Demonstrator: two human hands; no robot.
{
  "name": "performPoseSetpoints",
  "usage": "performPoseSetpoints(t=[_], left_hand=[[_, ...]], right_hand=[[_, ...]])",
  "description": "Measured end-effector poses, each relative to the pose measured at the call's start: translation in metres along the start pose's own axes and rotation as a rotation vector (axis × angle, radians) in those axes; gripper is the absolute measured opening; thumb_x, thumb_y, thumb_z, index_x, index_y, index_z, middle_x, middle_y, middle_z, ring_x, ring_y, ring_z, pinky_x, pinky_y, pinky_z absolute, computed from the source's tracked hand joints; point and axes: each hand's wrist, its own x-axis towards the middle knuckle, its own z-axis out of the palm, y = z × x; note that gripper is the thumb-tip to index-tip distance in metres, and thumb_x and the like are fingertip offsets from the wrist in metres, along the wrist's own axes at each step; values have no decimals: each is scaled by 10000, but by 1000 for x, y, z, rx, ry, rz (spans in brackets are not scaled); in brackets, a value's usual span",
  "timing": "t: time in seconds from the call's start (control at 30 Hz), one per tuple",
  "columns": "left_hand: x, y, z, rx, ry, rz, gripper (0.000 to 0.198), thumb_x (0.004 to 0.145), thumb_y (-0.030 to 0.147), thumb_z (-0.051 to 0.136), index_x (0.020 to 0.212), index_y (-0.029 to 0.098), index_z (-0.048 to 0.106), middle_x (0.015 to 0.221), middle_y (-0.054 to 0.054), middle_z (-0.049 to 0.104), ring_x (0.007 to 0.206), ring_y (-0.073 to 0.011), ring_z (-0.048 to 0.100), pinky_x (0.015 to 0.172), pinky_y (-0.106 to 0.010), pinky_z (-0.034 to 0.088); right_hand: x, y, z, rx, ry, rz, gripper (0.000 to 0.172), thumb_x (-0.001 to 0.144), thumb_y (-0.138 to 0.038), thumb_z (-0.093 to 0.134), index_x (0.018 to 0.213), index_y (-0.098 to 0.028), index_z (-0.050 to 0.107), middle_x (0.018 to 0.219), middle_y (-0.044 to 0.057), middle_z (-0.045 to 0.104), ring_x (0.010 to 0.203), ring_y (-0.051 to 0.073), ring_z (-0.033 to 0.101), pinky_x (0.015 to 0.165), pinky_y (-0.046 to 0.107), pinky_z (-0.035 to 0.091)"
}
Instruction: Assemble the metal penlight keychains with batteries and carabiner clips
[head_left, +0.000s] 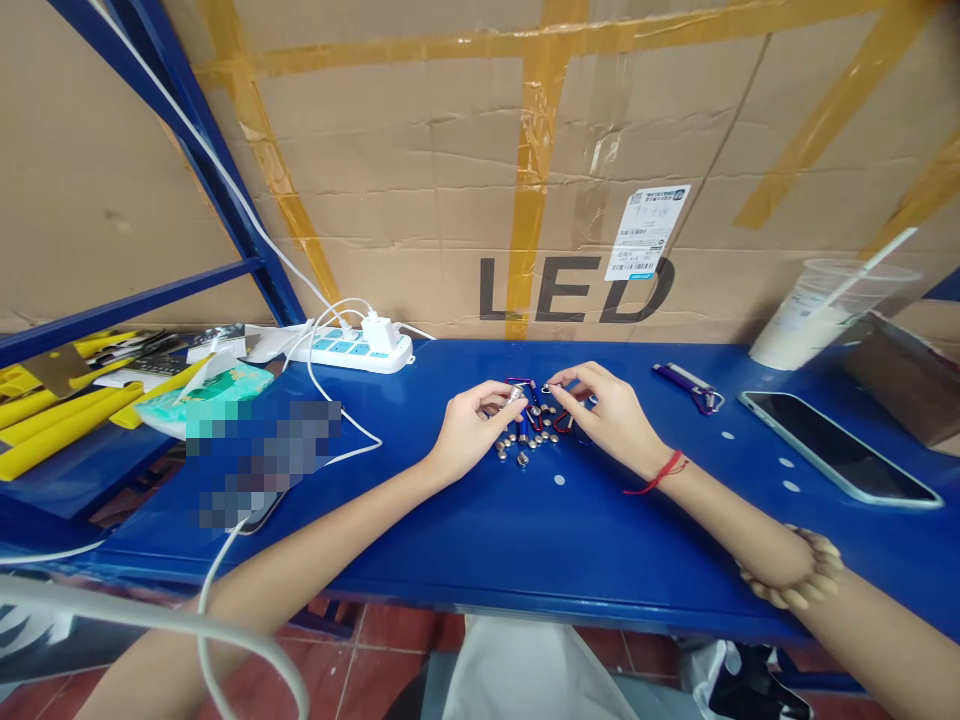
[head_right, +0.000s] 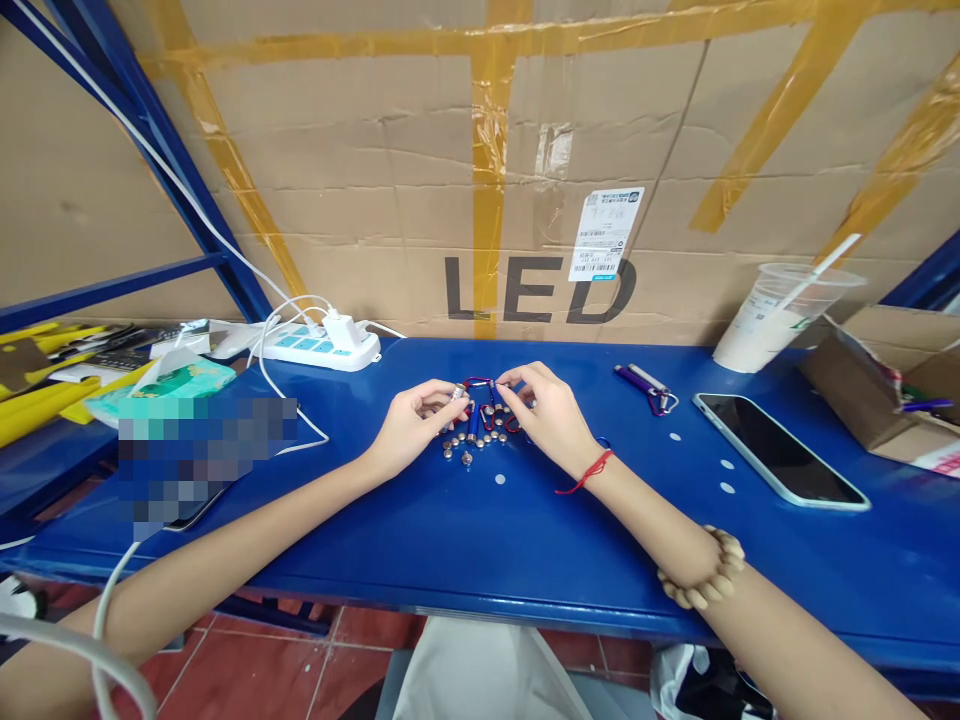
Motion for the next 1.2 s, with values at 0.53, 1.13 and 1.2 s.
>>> performPoseSetpoints(t=[0.53,1.13,1.2], left_hand=[[-2,-2,1,206,-98,74,230,844,315,464,913,168,627,813,-26,663,758,-146,605,749,-245,454],[-7,-6,5,296,-121,187,203,858,296,465,925,190,624,837,-29,588,789,-150,548,730,-248,423],[-7,-6,6,316,-122,196,205,861,294,461,928,194,626,819,-27,599,783,-154,545,739,-258,417]], right_hand=[[0,-2,-2,-5,-28,11,259,803,-386,550,915,-189,677,893,65,655,602,139,605,588,277,501],[-3,-22,-13,336,-49,184,337,704,-462,637,785,-141,701,636,57,677,482,137,580,458,247,453],[-4,-23,-12,337,-53,160,335,702,-471,636,765,-147,698,656,56,678,476,127,569,451,241,445]])
